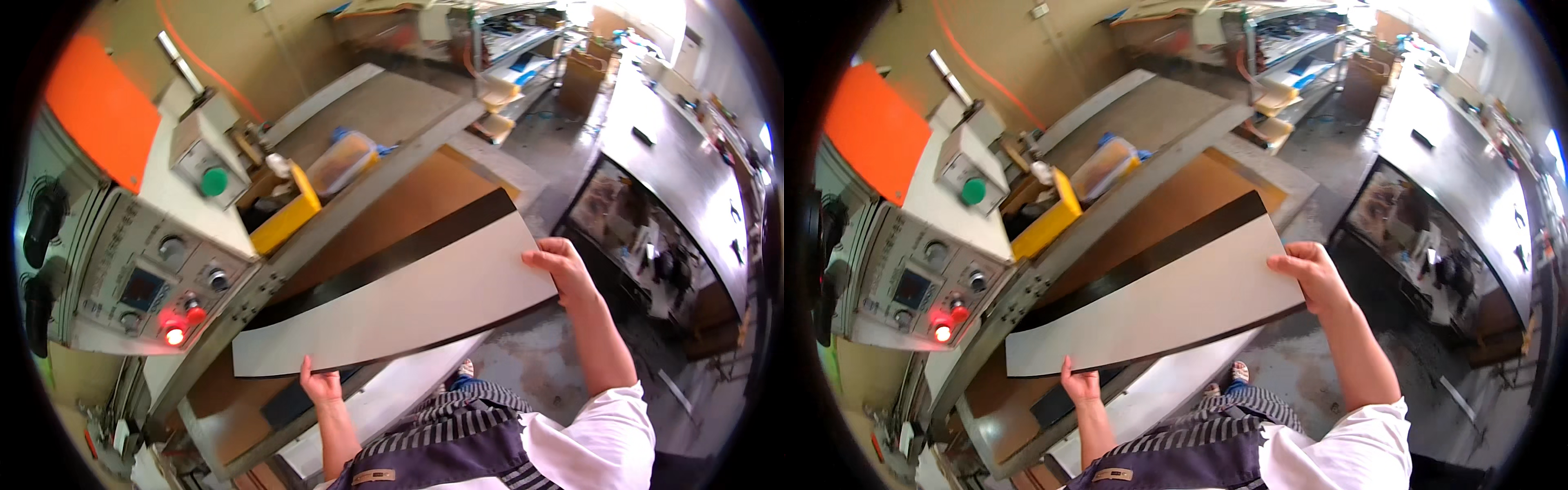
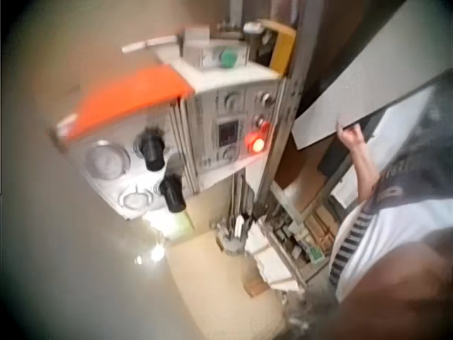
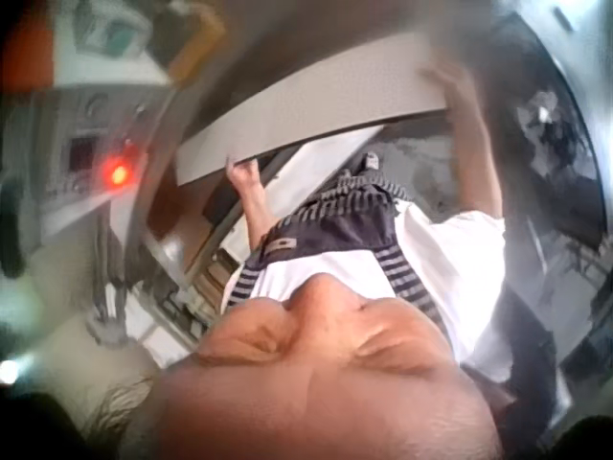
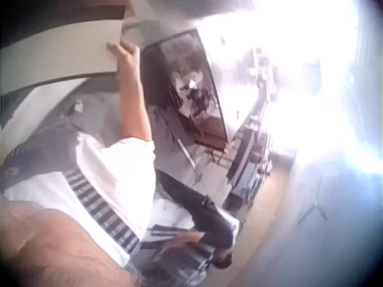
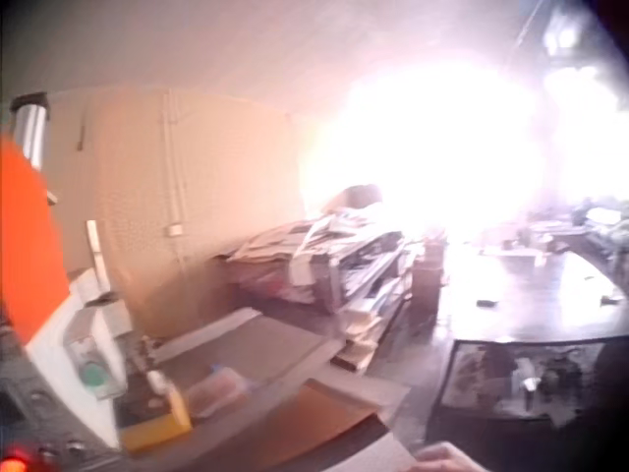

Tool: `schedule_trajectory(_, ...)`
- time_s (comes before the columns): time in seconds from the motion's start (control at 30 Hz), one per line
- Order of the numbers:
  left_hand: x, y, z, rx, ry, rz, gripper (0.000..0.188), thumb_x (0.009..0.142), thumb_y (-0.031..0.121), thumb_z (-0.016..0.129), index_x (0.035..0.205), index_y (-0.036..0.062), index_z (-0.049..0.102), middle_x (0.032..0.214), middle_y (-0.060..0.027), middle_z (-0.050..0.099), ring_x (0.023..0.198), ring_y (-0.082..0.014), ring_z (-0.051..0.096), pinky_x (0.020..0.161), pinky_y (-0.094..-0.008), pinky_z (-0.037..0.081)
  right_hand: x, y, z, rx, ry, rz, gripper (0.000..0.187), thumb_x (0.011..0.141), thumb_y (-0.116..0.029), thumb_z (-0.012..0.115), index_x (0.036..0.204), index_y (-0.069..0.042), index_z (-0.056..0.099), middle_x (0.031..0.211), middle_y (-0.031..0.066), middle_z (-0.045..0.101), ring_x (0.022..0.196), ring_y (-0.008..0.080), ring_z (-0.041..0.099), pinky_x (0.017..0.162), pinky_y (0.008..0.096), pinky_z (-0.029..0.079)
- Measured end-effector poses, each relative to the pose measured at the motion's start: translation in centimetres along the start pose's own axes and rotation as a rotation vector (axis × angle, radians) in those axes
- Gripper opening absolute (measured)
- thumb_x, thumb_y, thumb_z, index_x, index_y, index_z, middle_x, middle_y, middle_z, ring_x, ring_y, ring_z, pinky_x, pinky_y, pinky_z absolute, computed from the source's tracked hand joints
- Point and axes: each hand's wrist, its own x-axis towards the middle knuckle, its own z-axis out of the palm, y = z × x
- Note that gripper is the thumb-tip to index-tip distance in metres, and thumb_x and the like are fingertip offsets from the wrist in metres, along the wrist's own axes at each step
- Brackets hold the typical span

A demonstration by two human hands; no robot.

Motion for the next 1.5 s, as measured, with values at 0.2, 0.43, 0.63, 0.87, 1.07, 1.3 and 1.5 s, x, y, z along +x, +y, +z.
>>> schedule_trajectory(0.2, 0.7, -10.2, 16.3, 0.362, 0.066, -0.158, 0.043, 0.088, 0.02, 0.057, 0.124, -0.0016, 0.051, 0.121, -0.0136, 0.059, 0.114, -0.028, 0.055, 0.096, -0.0441, 0.046, -12.8, 0.3, -10.5, 0.323, 0.227, -0.106, 0.018, 0.077, -0.012, 0.073, 0.09, 0.001, 0.069, 0.078, 0.0036, 0.068, 0.064, 0.0089, 0.062, 0.058, 0.0224, 0.049)
schedule_trajectory(0.43, 6.1, -38.7, 27.7, 0.441, -0.369, -0.504, 0.046, 0.085, 0.018, 0.056, 0.126, -0.0014, 0.049, 0.123, -0.0103, 0.057, 0.113, -0.026, 0.055, 0.094, -0.0392, 0.047, -25.7, 8.9, -31.9, 0.578, 0.439, -0.173, 0.056, 0.073, -0.008, 0.074, 0.123, 0.003, 0.053, 0.111, 0.0143, 0.063, 0.098, 0.0234, 0.063, 0.085, 0.0371, 0.051)
schedule_trajectory(0.63, 3.4, -66.9, 39.7, 0.542, -0.607, -0.962, 0.046, 0.083, 0.005, 0.058, 0.127, -0.0007, 0.047, 0.119, -0.013, 0.057, 0.107, -0.0259, 0.059, 0.087, -0.0382, 0.051, -36.6, 16.3, -40.1, 0.76, 0.655, -0.199, 0.062, 0.071, -0.008, 0.073, 0.128, 0.002, 0.05, 0.119, 0.0161, 0.06, 0.108, 0.0322, 0.06, 0.092, 0.0467, 0.049)
schedule_trajectory(0.87, -1.0, -92.5, 46.0, 0.626, -0.834, -1.133, 0.063, 0.091, 0.021, 0.063, 0.14, 0.0019, 0.029, 0.123, -0.0143, 0.055, 0.108, -0.0234, 0.058, 0.092, -0.0372, 0.05, -28.7, 16.7, -48.4, 0.942, 0.921, -0.457, 0.063, 0.076, -0.005, 0.067, 0.134, -0.002, 0.043, 0.128, 0.014, 0.054, 0.119, 0.0324, 0.053, 0.1, 0.0469, 0.043)
schedule_trajectory(1.07, -3.5, -86.1, 33.9, 1.058, -0.862, -1.526, 0.053, 0.09, 0.022, 0.065, 0.135, 0.0034, 0.044, 0.127, -0.0149, 0.056, 0.111, -0.0253, 0.059, 0.093, -0.0378, 0.05, -18.2, 18.2, -66.0, 0.999, 1.351, -0.483, 0.046, 0.083, 0.005, 0.06, 0.127, 0.002, 0.049, 0.121, 0.0139, 0.058, 0.11, 0.0323, 0.056, 0.098, 0.0454, 0.045)
schedule_trajectory(1.3, -1.6, -65.0, 24.8, 1.338, -0.242, -1.369, 0.043, 0.092, 0.012, 0.061, 0.13, -0.002, 0.047, 0.119, -0.016, 0.06, 0.105, -0.0227, 0.062, 0.088, -0.0317, 0.052, -11.7, 19.3, -78.4, 1.045, 1.396, -0.269, 0.041, 0.085, -0.001, 0.063, 0.124, 0.004, 0.052, 0.117, 0.0156, 0.06, 0.104, 0.0329, 0.059, 0.092, 0.0466, 0.05)
schedule_trajectory(1.5, -4.1, -59.1, 23.0, 1.245, -0.297, -1.129, 0.044, 0.093, 0.014, 0.059, 0.133, 0.0018, 0.045, 0.125, -0.0126, 0.058, 0.107, -0.0199, 0.06, 0.087, -0.0307, 0.05, -7.1, 15.5, -90.3, 1.107, 0.958, -0.378, 0.038, 0.093, -0.024, 0.06, 0.118, 0.003, 0.053, 0.12, 0.0168, 0.06, 0.11, 0.0314, 0.057, 0.098, 0.0478, 0.046)
